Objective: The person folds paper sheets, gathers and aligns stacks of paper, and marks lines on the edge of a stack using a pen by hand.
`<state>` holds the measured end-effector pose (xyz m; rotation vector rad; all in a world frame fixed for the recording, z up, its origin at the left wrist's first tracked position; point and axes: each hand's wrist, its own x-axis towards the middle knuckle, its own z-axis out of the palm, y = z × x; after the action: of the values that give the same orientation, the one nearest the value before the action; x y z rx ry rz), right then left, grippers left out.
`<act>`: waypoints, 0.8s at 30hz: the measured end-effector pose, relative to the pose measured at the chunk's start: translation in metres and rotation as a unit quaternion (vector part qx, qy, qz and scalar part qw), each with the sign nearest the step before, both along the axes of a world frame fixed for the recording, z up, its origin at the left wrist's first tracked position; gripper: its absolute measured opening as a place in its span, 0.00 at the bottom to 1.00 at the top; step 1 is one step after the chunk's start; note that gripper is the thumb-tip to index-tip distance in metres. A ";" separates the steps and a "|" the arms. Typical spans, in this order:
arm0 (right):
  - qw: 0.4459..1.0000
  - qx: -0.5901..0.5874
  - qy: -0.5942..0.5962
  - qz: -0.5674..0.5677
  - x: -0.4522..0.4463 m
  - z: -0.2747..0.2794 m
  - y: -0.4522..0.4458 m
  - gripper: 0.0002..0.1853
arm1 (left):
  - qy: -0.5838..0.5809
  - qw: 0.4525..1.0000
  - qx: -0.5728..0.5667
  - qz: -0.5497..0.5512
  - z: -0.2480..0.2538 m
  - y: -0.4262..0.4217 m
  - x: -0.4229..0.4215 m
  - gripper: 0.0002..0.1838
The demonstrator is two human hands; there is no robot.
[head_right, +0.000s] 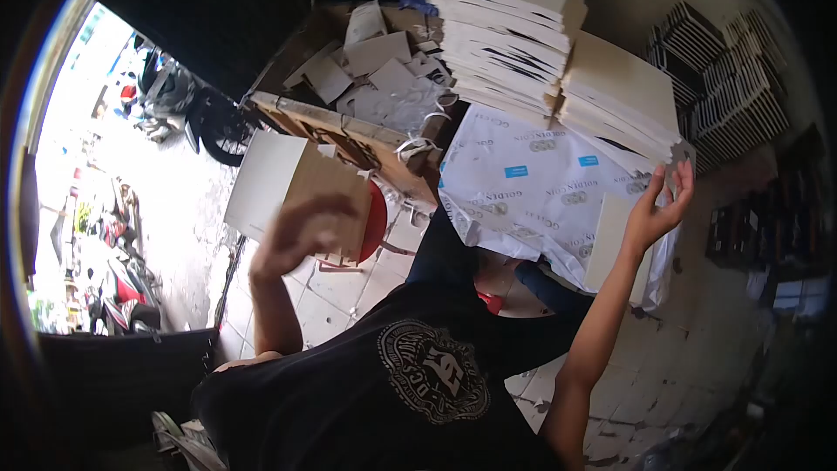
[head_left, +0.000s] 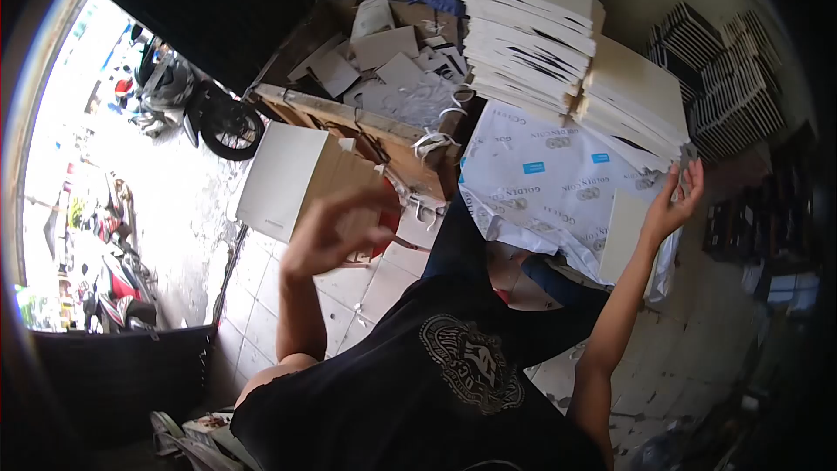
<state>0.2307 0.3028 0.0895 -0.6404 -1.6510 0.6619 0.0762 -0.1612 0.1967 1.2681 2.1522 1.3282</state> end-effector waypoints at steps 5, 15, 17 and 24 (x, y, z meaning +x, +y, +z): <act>0.954 -0.071 -0.059 0.284 -0.063 0.014 -0.103 0.14 | 0.194 0.755 -0.218 0.587 -0.035 -0.108 -0.082 0.33; 0.734 -0.139 -0.207 0.632 -0.271 -0.040 -0.341 0.42 | -0.398 0.613 0.200 0.652 -0.147 -0.156 -0.021 0.51; 0.706 -0.164 -0.234 0.648 -0.287 -0.057 -0.374 0.40 | -0.450 0.647 0.309 0.533 -0.153 -0.151 -0.025 0.43; 0.724 -0.191 -0.233 0.620 -0.228 -0.058 -0.383 0.35 | -0.428 0.662 0.316 0.528 -0.142 -0.160 -0.026 0.31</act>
<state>0.0031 -0.0803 0.0320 0.1918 -2.3584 1.9716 0.0505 -0.3210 0.0545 -0.7752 1.5865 2.5018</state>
